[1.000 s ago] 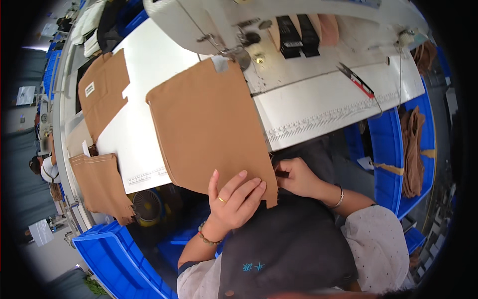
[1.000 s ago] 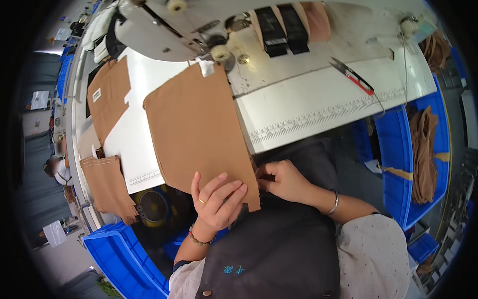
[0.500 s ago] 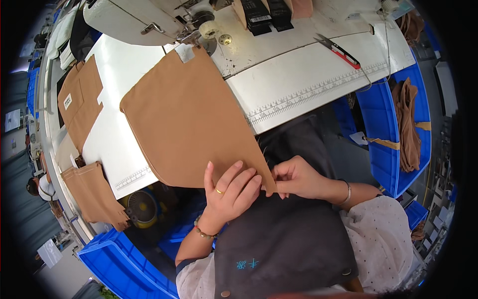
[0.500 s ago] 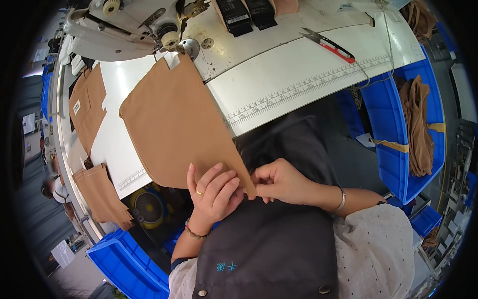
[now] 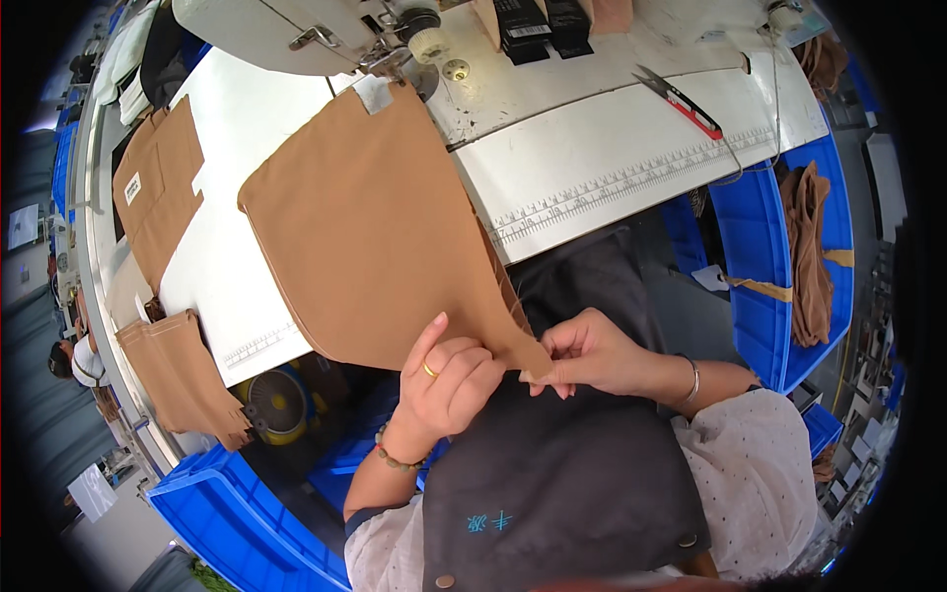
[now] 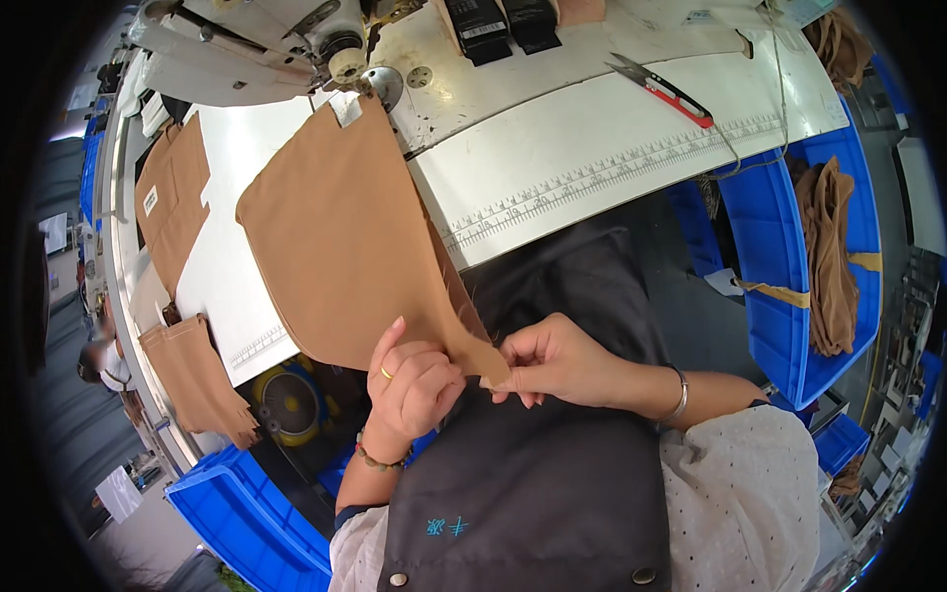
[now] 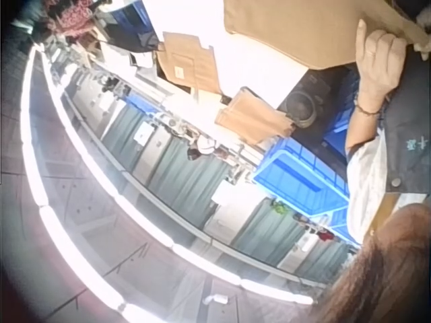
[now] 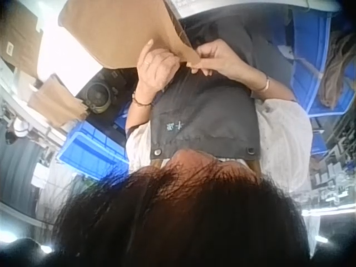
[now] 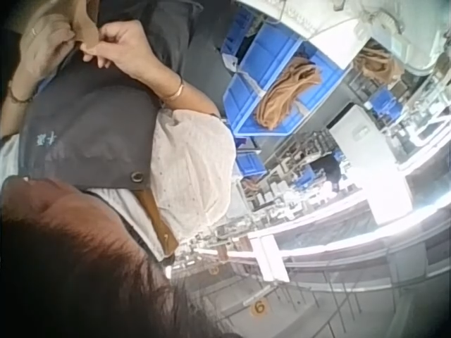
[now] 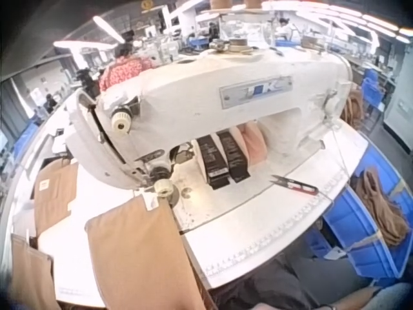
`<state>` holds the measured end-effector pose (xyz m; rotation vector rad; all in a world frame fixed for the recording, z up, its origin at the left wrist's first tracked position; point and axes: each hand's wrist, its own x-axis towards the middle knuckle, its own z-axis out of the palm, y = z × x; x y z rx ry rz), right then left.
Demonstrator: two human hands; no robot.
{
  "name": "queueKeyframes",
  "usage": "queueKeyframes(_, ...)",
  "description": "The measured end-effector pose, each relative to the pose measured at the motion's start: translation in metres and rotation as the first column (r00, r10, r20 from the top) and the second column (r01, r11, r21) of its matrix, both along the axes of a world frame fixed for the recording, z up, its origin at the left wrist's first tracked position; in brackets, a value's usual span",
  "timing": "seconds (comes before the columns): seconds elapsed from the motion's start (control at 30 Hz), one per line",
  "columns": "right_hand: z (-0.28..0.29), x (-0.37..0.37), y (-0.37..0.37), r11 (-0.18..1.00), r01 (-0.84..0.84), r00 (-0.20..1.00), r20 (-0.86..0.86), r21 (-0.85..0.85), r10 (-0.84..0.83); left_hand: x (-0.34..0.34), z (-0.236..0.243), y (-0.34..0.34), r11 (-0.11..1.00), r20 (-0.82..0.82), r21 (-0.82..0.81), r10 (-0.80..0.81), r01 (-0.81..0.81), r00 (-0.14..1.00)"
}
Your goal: Sewing leather pieces together using an industrial sewing machine in a workshop.
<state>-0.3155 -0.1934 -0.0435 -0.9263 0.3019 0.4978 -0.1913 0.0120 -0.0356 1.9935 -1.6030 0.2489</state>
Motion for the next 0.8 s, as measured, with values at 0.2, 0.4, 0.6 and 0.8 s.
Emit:
queueKeyframes(0.2, 0.003, -0.002, 0.0, 1.0, 0.014, 1.0, -0.008, 0.009, -0.014, -0.001, 0.006, 0.007, 0.999, -0.027, -0.019, -0.041, 0.04, 0.999)
queueKeyframes(0.4, 0.009, -0.003, -0.006, 0.946, 0.046, 0.966, 0.257, -0.322, 0.041, 0.0, 0.013, 0.003, 0.998, -0.038, -0.06, -0.024, 0.021, 0.999)
queueKeyframes(0.6, 0.001, 0.009, -0.016, 0.277, 0.726, 0.511, 0.764, -0.629, 0.395, 0.0, 0.016, 0.003, 0.997, -0.061, -0.062, -0.045, 0.041, 0.997)
queueKeyframes(0.8, 0.001, 0.019, -0.011, 0.262, 0.87, 0.174, 0.757, -0.418, 0.63, 0.001, 0.018, 0.006, 0.998, -0.049, -0.064, -0.008, 0.005, 0.999)
